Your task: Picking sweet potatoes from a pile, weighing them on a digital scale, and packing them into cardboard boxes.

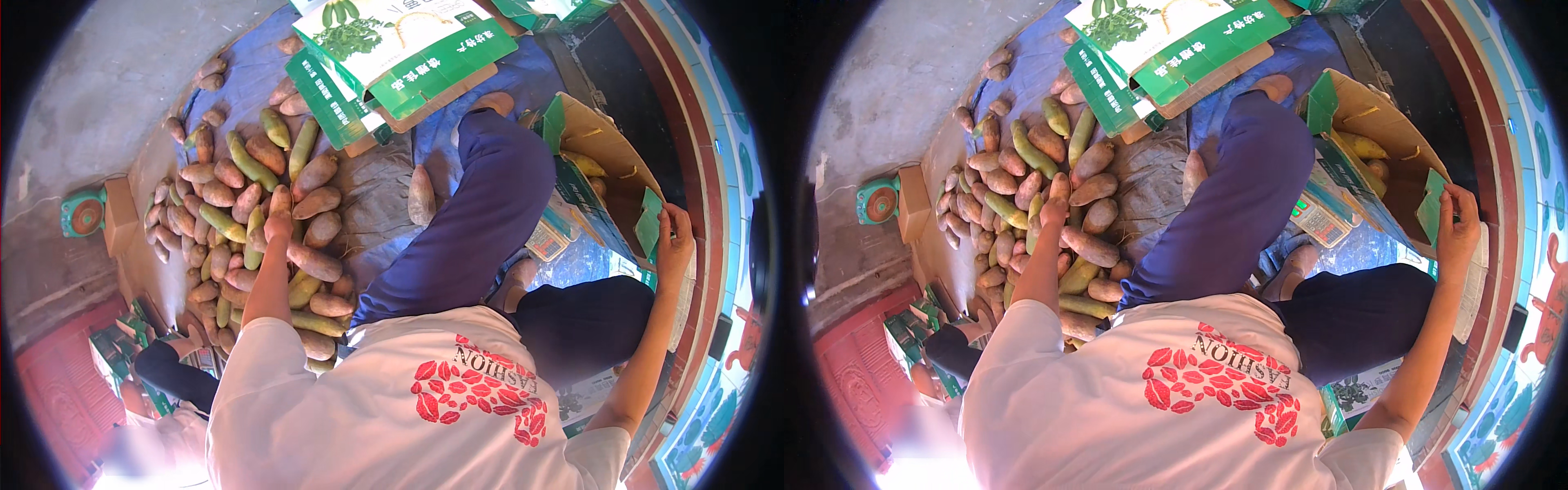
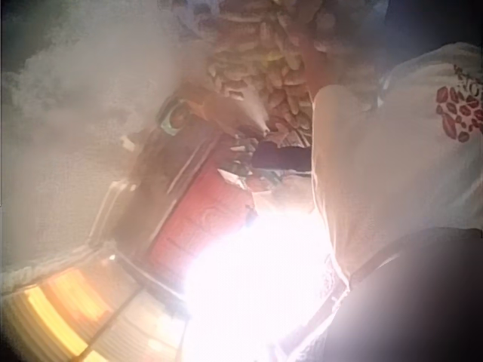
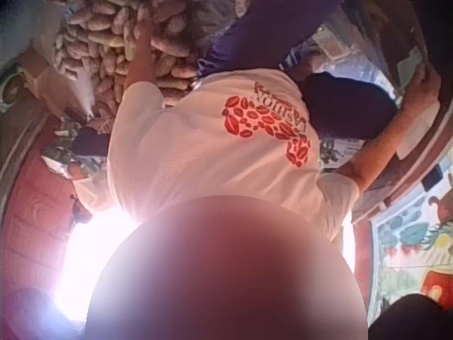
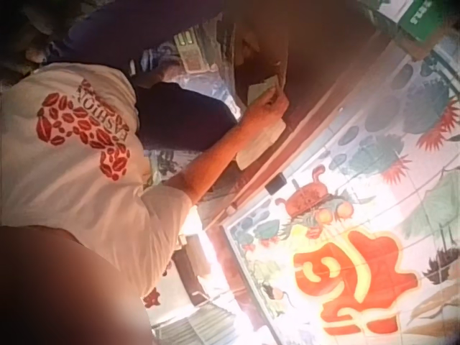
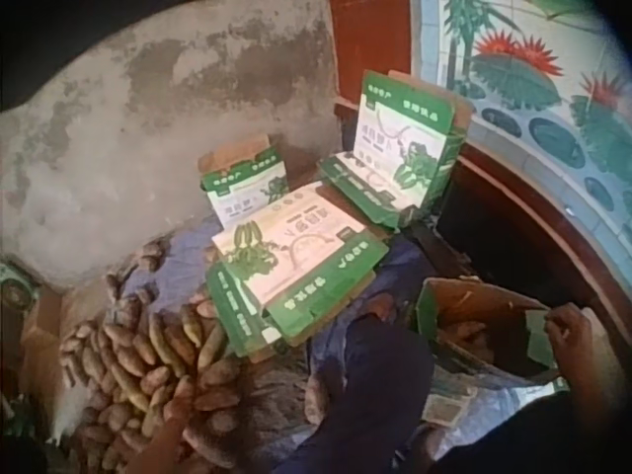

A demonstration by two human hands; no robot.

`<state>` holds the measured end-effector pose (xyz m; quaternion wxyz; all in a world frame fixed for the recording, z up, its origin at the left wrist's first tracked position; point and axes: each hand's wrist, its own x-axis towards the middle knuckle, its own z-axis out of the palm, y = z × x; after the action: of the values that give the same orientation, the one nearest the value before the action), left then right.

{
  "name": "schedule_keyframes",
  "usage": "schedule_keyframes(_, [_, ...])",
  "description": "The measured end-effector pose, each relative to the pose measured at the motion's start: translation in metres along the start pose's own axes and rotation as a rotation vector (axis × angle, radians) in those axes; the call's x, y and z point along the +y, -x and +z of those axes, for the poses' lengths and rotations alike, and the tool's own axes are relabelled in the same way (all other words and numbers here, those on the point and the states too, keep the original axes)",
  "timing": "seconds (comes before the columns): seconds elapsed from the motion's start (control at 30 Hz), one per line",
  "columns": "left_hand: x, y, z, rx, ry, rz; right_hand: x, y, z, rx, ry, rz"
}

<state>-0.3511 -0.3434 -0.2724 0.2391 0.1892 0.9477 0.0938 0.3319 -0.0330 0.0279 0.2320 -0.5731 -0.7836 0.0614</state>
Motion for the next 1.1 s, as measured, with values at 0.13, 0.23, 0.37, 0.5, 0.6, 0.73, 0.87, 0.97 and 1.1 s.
schedule_keyframes(0.13, [-0.008,0.019,-0.019,0.007,-0.318,0.117,0.002,0.000,0.000,0.003,-0.017,0.028])
schedule_keyframes(0.23, [-0.027,0.047,-0.018,-0.204,-0.555,0.093,0.000,-0.003,0.002,-0.011,0.005,0.039])
schedule_keyframes(0.37, [-0.061,0.093,-0.031,-0.391,-0.497,0.070,0.006,-0.003,0.002,-0.019,0.013,0.023])
schedule_keyframes(0.5, [-0.132,0.088,-0.030,-0.179,-0.396,-0.245,0.012,-0.007,0.005,-0.037,0.032,0.035])
schedule_keyframes(0.6, [-0.145,0.095,-0.034,-0.281,-0.426,-0.269,0.011,-0.008,0.005,-0.031,0.075,0.031])
schedule_keyframes(0.73, [-0.156,0.112,-0.017,-0.618,-0.660,-0.201,0.014,-0.011,0.007,-0.024,0.100,0.000])
schedule_keyframes(0.87, [-0.151,0.133,-0.004,-0.607,-0.761,-0.221,0.011,-0.012,0.011,-0.038,0.129,-0.030])
schedule_keyframes(0.97, [-0.150,0.136,-0.008,-0.673,-0.671,-0.280,0.010,-0.013,0.012,-0.038,0.132,-0.061])
schedule_keyframes(1.1, [-0.123,0.138,-0.028,-0.781,-0.809,-0.225,0.009,-0.014,0.011,-0.038,0.144,-0.068])
